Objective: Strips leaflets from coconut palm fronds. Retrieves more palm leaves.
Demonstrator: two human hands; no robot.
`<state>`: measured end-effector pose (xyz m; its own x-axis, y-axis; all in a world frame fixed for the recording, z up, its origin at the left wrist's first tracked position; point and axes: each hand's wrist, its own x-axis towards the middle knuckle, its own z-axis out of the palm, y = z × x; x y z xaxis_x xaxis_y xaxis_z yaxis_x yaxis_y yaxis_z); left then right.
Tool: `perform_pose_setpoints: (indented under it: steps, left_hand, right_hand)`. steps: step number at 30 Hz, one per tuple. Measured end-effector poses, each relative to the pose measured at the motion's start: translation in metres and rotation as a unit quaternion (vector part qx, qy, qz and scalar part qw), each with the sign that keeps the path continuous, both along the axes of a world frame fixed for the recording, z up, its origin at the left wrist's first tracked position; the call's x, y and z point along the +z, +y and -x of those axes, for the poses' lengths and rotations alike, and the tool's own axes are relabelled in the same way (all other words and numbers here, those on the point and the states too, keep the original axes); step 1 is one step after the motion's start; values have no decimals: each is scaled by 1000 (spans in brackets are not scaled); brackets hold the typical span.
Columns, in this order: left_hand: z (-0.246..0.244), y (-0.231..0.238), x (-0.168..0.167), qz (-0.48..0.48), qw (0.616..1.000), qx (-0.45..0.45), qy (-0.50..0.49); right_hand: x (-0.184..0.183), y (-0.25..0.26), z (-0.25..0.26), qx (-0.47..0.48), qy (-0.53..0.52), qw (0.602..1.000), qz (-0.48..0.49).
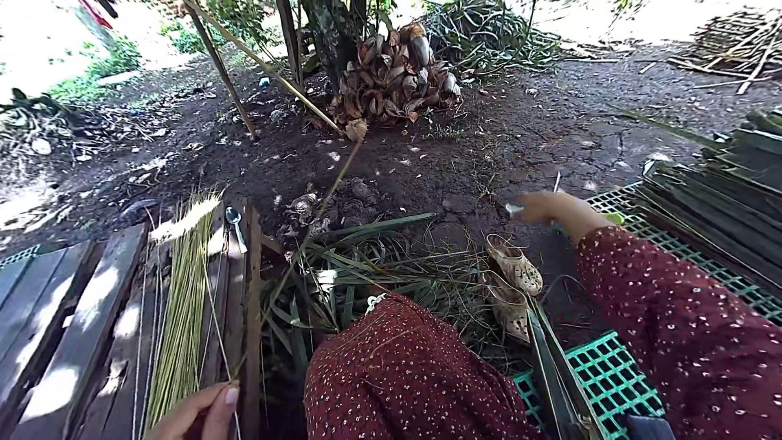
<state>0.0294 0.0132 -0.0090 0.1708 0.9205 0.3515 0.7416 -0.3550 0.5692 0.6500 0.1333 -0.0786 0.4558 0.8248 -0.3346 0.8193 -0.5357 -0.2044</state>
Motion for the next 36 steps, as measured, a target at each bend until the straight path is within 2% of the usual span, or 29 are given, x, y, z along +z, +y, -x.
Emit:
perform_pose_setpoints:
  steps: [2, 4, 5, 7, 9, 10, 12, 15, 19, 22, 24, 29, 33, 36]
  left_hand:
    - [-19, 1, -2, -8, 1000, 11, -10]
    - [-39, 4, -4, -16, 999, 15, -30]
    - [-48, 6, -5, -21, 999, 14, -39]
    - [-67, 10, -6, -32, 998, 2, -53]
    - [-85, 13, -8, -42, 997, -18, -69]
    - [-94, 14, -9, -44, 996, -29, -77]
    - [-110, 14, -8, -47, 993, -51, -95]
    - [-128, 12, -6, -50, 987, -76, -129]
    - [-134, 10, -4, -30, 984, -96, -147]
    - [-134, 8, -3, -24, 980, -112, -160]
    - [-128, 7, -2, -12, 979, -122, -162]
    - [-96, -4, 3, 37, 984, -112, -132]
    - [-54, -12, 6, 84, 988, -80, -105]
    - [-19, -15, 5, 100, 991, -28, -85]
  right_hand:
    - [2, -3, 49, 91, 4, 990, 108]
    - [19, -22, 104, 217, 141, 964, 56]
    - [26, -36, 130, 259, 241, 935, -2]
    - [31, -62, 183, 299, 444, 838, -108]
    - [35, -82, 232, 310, 577, 740, -153]
    - [38, -90, 253, 315, 618, 704, -156]
    - [41, -100, 285, 314, 662, 660, -164]
    - [38, -105, 311, 312, 690, 618, -212]
    - [29, -108, 316, 306, 671, 603, -305]
    - [28, -108, 309, 290, 635, 621, -357]
    - [28, -102, 296, 237, 627, 631, -390]
    - [39, -71, 236, 78, 629, 628, -452]
    - [52, -39, 173, -1, 565, 655, -501]
    - [59, -13, 124, -89, 531, 649, -537]
